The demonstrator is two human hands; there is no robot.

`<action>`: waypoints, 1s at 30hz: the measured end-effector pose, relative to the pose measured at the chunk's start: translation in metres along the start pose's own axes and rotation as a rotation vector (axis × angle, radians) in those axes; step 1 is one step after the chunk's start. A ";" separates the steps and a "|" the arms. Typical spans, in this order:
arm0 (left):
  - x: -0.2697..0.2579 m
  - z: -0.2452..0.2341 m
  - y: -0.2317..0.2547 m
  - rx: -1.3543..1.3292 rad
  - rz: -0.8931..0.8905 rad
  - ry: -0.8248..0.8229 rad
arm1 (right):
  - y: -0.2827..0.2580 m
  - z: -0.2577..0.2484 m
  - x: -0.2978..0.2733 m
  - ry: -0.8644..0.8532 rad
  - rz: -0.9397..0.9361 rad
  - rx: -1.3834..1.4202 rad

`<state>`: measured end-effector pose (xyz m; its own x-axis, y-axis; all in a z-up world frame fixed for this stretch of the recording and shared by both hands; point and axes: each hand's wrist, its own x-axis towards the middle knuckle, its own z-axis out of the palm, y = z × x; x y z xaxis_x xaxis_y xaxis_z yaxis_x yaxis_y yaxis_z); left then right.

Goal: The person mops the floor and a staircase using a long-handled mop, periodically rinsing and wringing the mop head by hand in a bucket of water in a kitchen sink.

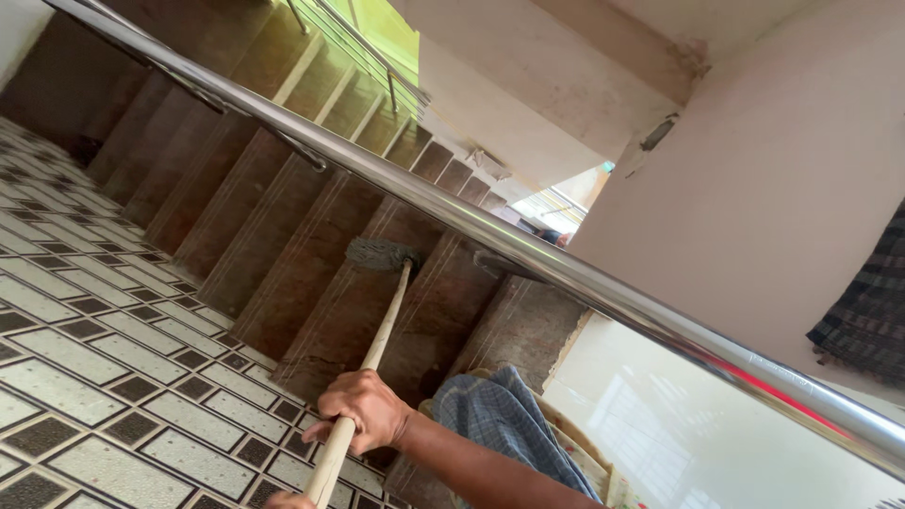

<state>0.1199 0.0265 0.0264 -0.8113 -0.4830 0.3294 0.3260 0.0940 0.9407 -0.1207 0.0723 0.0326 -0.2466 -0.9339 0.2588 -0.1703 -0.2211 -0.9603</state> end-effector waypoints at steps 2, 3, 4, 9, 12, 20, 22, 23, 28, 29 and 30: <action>0.000 -0.004 0.002 -0.001 0.007 -0.018 | -0.005 0.002 0.001 -0.021 0.069 0.010; -0.001 -0.007 0.003 0.000 0.002 -0.026 | -0.007 0.003 0.000 -0.024 0.064 0.011; -0.002 -0.008 0.006 0.006 0.003 -0.032 | -0.010 0.003 0.000 -0.030 0.068 -0.018; -0.007 -0.011 0.040 0.012 -0.044 -0.078 | -0.028 0.013 -0.006 -0.069 0.062 -0.038; 0.003 0.002 0.075 -0.109 -0.242 -0.118 | -0.032 0.023 -0.012 -0.092 0.021 -0.051; 0.045 0.133 0.145 0.319 -0.277 0.752 | -0.035 0.069 -0.063 -0.198 0.140 0.167; 0.030 0.147 0.154 0.407 -0.306 0.828 | -0.034 0.080 -0.074 -0.273 0.015 0.182; 0.019 0.157 0.158 0.519 -0.225 0.769 | -0.037 0.084 -0.078 -0.330 -0.100 0.189; -0.012 0.154 0.214 0.559 -0.032 0.744 | -0.111 0.101 -0.103 -0.440 -0.021 0.146; -0.015 0.154 0.230 0.538 0.004 0.751 | -0.134 0.104 -0.106 -0.426 -0.097 0.148; -0.019 0.155 0.247 0.518 0.032 0.752 | -0.158 0.106 -0.110 -0.431 -0.106 0.152</action>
<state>0.1406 0.1939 0.2646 -0.2168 -0.8964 0.3867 -0.0633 0.4082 0.9107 0.0344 0.1801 0.1453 0.1889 -0.9285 0.3198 -0.0238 -0.3299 -0.9437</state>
